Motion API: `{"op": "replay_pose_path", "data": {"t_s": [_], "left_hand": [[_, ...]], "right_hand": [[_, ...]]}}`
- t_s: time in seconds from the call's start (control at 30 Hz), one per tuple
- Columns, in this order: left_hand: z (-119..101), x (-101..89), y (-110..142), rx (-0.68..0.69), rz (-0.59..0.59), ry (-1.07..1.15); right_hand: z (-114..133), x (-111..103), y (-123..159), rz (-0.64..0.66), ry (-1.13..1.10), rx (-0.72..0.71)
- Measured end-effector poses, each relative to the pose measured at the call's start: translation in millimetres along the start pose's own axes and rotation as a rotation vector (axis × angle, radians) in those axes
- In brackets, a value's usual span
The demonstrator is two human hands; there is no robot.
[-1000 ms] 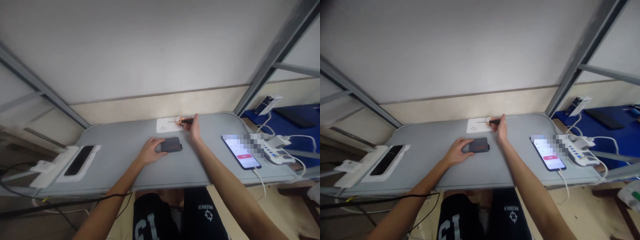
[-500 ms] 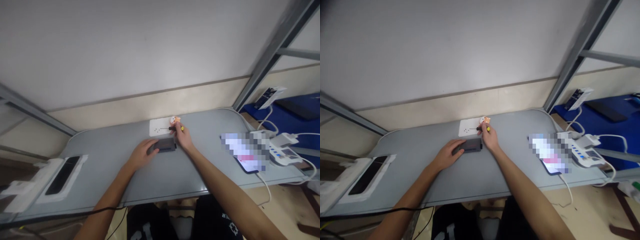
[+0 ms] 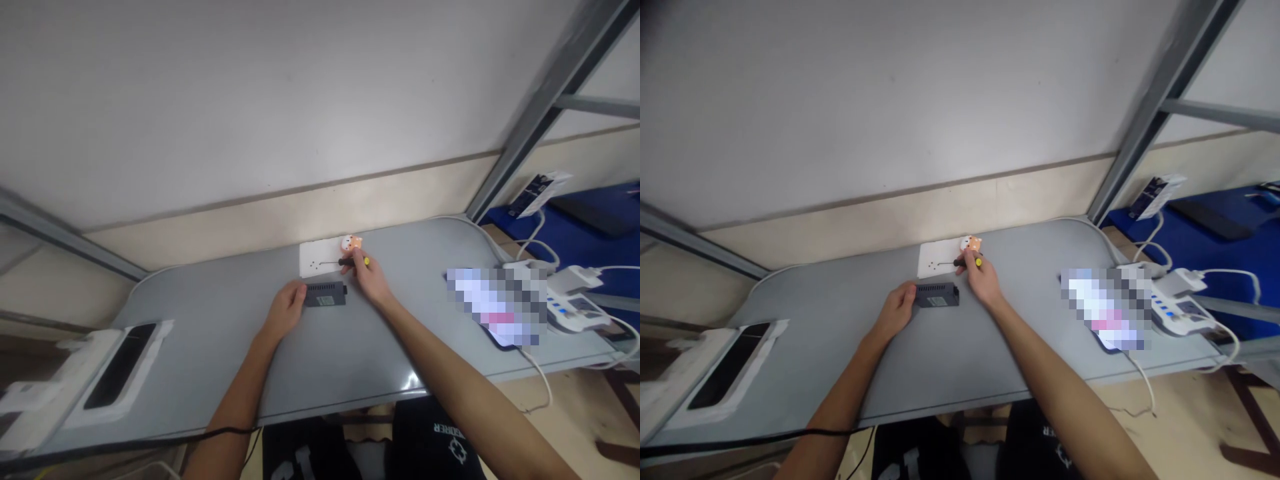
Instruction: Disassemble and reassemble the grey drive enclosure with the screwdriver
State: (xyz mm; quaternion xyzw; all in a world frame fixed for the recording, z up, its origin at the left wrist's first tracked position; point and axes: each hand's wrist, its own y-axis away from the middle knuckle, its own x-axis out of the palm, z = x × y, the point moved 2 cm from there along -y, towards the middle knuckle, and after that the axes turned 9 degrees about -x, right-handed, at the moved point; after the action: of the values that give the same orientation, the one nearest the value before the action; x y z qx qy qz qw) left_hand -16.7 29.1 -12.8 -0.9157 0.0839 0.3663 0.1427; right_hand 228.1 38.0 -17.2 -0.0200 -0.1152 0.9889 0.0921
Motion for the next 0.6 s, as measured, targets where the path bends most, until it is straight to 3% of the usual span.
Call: {"op": "replay_pose_path", "data": {"t_s": [0.23,0.4,0.5,0.6], "left_hand": [[-10.9,-1.2,4.2,0.052,0.0,0.065],[-19.7,-5.3,10.5,0.114,-0.154,0.006],[-33.5,-7.1,12.3,0.244,-0.257,-0.101],[-53.7,-2.9,10.9,0.432,-0.247,-0.223]], "right_hand": [[2.8,-13.0,-4.3,-0.186,-0.302,0.157],[9.0,-23.7,-7.9,-0.199,-0.492,0.188],[13.5,-27.9,-9.9,-0.197,-0.504,0.163],[14.6,-31.3,-11.5,-0.21,-0.52,0.163]]}}
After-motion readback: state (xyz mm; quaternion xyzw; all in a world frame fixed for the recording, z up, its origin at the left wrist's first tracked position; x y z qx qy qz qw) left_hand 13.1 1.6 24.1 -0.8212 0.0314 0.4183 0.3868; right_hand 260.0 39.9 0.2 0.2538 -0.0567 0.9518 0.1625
